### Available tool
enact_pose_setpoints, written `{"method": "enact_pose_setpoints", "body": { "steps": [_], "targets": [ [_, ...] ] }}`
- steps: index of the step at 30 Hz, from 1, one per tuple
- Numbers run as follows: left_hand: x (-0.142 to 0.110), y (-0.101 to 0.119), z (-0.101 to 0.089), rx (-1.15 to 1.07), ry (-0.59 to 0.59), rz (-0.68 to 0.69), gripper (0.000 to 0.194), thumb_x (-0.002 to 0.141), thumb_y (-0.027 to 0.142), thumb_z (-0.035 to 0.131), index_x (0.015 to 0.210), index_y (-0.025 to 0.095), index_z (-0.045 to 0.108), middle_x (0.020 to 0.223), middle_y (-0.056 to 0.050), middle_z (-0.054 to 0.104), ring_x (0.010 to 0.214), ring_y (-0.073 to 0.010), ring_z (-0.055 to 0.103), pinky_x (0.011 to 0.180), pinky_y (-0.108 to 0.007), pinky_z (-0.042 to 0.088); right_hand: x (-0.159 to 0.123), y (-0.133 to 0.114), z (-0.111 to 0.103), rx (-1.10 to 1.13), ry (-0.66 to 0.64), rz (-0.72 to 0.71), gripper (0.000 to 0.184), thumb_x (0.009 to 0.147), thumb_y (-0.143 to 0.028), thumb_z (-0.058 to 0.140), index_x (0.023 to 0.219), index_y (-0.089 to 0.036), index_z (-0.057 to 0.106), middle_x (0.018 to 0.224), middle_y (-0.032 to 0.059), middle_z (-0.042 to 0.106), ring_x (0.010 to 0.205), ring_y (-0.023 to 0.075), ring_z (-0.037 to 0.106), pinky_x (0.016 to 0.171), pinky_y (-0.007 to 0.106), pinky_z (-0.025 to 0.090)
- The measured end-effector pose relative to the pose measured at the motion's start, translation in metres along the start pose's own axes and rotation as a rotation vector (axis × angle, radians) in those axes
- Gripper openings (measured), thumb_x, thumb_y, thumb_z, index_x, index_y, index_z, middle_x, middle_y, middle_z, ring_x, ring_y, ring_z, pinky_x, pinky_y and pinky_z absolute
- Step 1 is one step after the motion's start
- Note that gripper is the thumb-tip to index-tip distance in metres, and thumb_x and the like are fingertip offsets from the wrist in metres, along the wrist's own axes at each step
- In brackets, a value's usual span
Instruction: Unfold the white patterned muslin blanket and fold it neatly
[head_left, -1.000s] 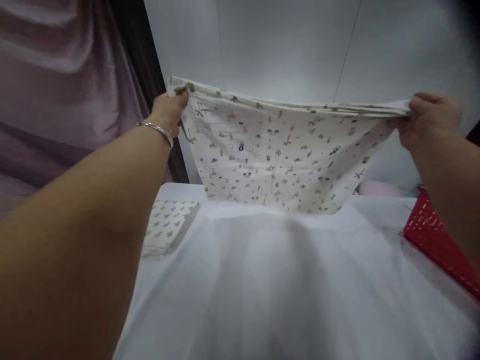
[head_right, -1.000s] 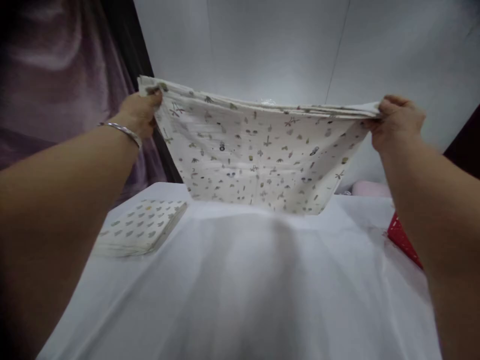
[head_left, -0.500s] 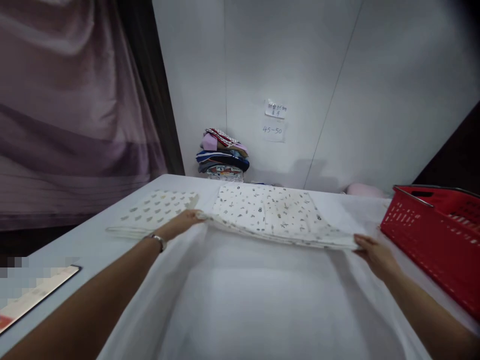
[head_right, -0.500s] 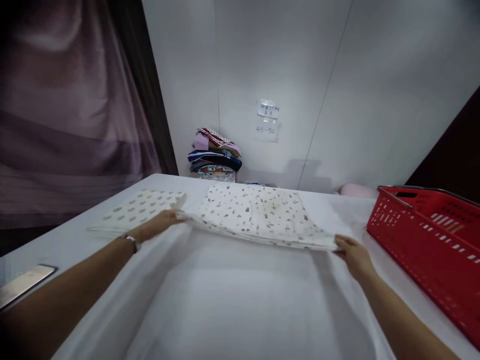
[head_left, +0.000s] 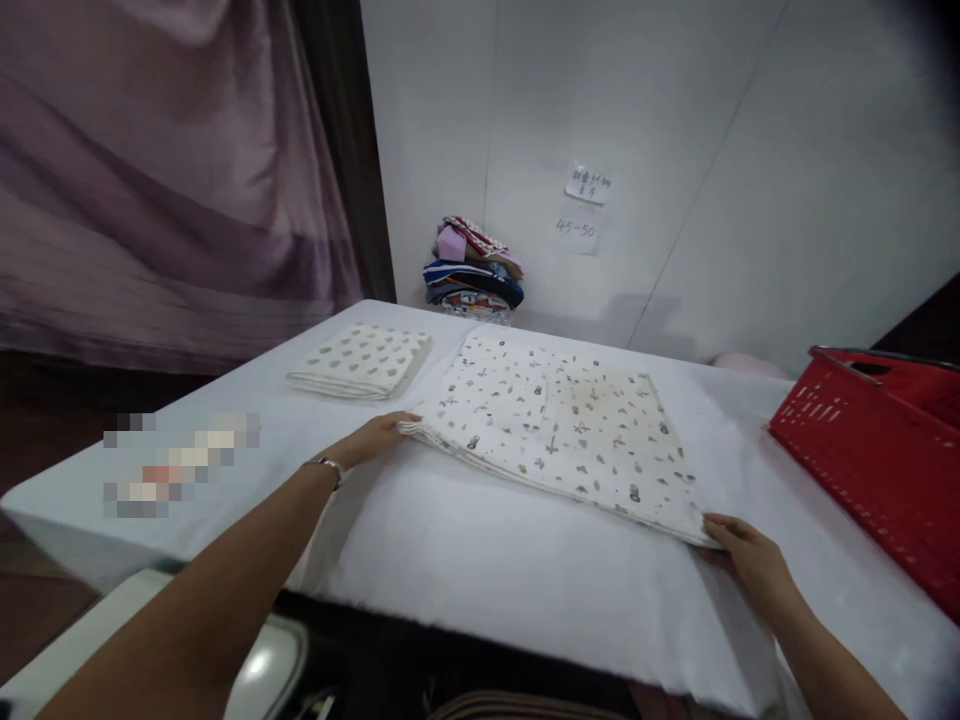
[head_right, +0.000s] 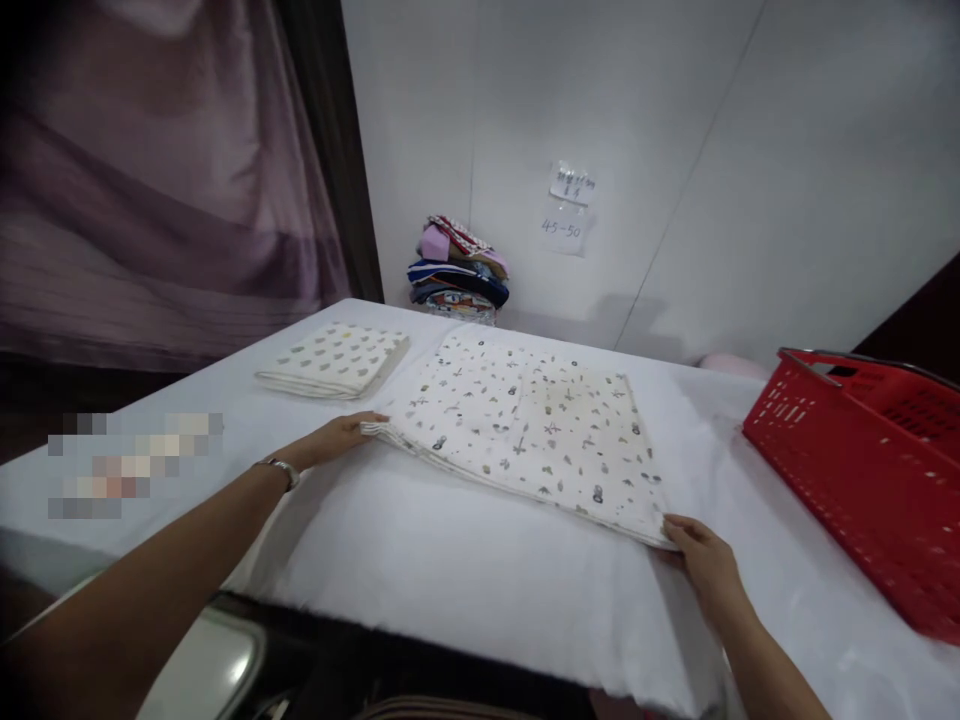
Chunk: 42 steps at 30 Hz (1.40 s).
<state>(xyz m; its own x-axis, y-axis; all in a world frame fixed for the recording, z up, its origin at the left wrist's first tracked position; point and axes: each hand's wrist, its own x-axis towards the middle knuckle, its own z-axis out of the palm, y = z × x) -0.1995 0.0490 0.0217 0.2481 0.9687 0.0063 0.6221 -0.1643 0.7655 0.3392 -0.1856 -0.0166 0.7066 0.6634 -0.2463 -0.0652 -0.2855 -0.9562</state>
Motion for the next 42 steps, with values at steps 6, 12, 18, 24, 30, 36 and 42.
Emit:
{"method": "enact_pose_setpoints", "body": {
  "steps": [6, 12, 18, 24, 30, 36, 42],
  "targets": [
    [-0.007, -0.011, 0.003, -0.008, -0.057, -0.031, 0.049, 0.064, 0.037, 0.053, 0.109, 0.020, 0.061, 0.125, -0.004, 0.056, 0.114, -0.0232, 0.052, 0.098, -0.032, 0.040, 0.008, 0.004, -0.011, -0.660, -0.016, -0.246, 0.041, 0.066, -0.047, 0.058, 0.091, -0.016, 0.068, 0.071, 0.0064, 0.063, 0.058, 0.0204, 0.058, 0.055, 0.036, 0.051],
    [-0.025, 0.006, 0.021, 0.463, 0.078, 0.166, 0.054, 0.064, 0.013, 0.047, 0.116, 0.020, 0.057, 0.127, -0.005, 0.055, 0.125, -0.0261, 0.040, 0.106, -0.042, 0.028, -0.007, 0.002, 0.008, -1.061, 0.021, -1.011, 0.044, 0.084, -0.045, 0.039, 0.097, -0.014, 0.068, 0.111, 0.0167, 0.058, 0.102, 0.0309, 0.055, 0.088, 0.047, 0.044],
    [-0.045, 0.065, 0.089, 0.487, -0.101, 0.587, 0.038, 0.076, 0.015, 0.051, 0.112, 0.023, 0.058, 0.120, -0.004, 0.057, 0.115, -0.0212, 0.046, 0.101, -0.041, 0.029, -0.043, -0.018, 0.093, -0.890, -0.402, -1.162, 0.028, 0.089, -0.033, 0.044, 0.103, -0.020, 0.065, 0.109, 0.0092, 0.061, 0.101, 0.0231, 0.055, 0.087, 0.039, 0.047],
    [-0.026, 0.097, 0.145, 0.352, -0.128, 0.654, 0.015, 0.084, 0.026, 0.054, 0.092, 0.023, 0.066, 0.096, -0.002, 0.063, 0.096, -0.0187, 0.053, 0.085, -0.035, 0.038, -0.043, -0.037, 0.157, -0.885, -0.641, -1.282, 0.022, 0.087, -0.025, 0.049, 0.099, -0.020, 0.067, 0.097, 0.0078, 0.066, 0.092, 0.0221, 0.057, 0.081, 0.038, 0.047],
    [-0.020, 0.086, 0.161, 0.295, -0.072, 0.647, 0.015, 0.086, 0.026, 0.053, 0.086, 0.021, 0.067, 0.088, -0.002, 0.064, 0.088, -0.0166, 0.054, 0.081, -0.032, 0.040, -0.047, -0.028, 0.174, -0.859, -0.600, -1.192, 0.022, 0.089, -0.025, 0.048, 0.094, -0.021, 0.069, 0.091, 0.0068, 0.065, 0.087, 0.0198, 0.056, 0.077, 0.034, 0.047],
    [-0.025, 0.086, 0.163, 0.332, -0.050, 0.667, 0.022, 0.091, 0.027, 0.046, 0.082, 0.019, 0.064, 0.085, -0.003, 0.062, 0.085, -0.0159, 0.051, 0.077, -0.031, 0.039, -0.051, -0.016, 0.175, -0.766, -0.482, -1.174, 0.025, 0.091, -0.023, 0.042, 0.092, -0.018, 0.067, 0.090, 0.0076, 0.063, 0.087, 0.0204, 0.053, 0.078, 0.035, 0.046],
    [-0.025, 0.091, 0.161, 0.421, -0.065, 0.689, 0.025, 0.092, 0.026, 0.041, 0.078, 0.017, 0.060, 0.083, -0.004, 0.059, 0.083, -0.0168, 0.049, 0.075, -0.032, 0.038, -0.052, -0.016, 0.175, -0.802, -0.511, -1.245, 0.026, 0.091, -0.021, 0.041, 0.095, -0.019, 0.066, 0.093, 0.0098, 0.063, 0.087, 0.0220, 0.053, 0.074, 0.037, 0.046]
  ]
}}
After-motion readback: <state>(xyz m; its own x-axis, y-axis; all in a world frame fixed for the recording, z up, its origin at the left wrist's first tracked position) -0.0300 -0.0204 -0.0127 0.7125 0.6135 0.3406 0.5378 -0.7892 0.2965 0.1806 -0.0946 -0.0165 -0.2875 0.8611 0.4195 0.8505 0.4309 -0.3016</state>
